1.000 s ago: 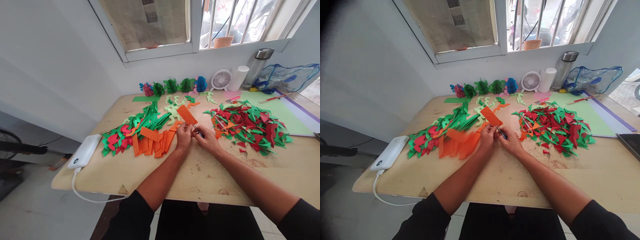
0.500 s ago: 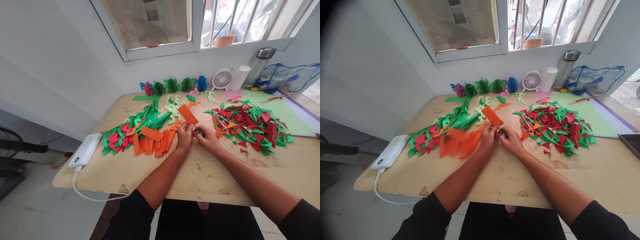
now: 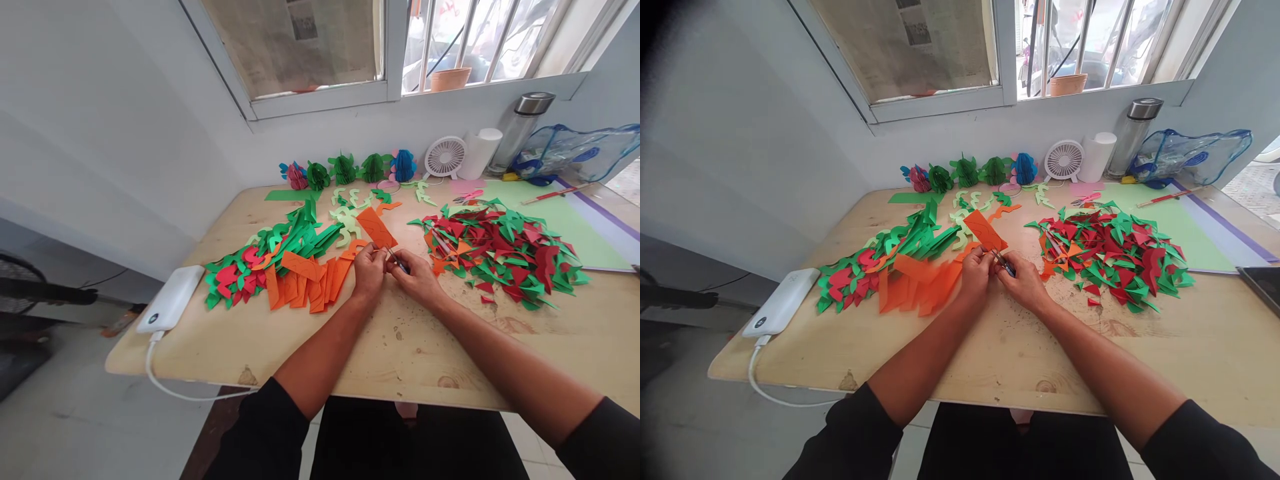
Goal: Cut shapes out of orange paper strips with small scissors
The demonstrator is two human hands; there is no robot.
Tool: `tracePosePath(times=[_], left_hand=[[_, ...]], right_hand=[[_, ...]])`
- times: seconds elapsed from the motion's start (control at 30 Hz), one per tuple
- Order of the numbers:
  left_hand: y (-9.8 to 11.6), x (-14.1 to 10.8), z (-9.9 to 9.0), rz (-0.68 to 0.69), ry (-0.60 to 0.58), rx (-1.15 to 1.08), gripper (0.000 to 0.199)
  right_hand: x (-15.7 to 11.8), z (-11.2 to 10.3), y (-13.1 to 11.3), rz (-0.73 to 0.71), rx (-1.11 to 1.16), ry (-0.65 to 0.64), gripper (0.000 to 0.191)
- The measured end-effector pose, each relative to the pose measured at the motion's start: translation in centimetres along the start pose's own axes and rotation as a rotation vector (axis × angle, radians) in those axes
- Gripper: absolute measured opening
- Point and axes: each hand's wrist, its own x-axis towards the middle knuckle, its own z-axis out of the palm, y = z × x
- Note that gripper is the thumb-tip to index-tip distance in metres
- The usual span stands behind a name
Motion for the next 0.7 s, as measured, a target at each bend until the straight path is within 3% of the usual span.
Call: tracePosePath(times=[0.7], left_hand=[[-0.15,0.07,-0.11,-0.002,-0.032,-0.010,0.008]], right_hand=[[0.03,0.00,0.09,0.005,0.023,-0.004,0.009]])
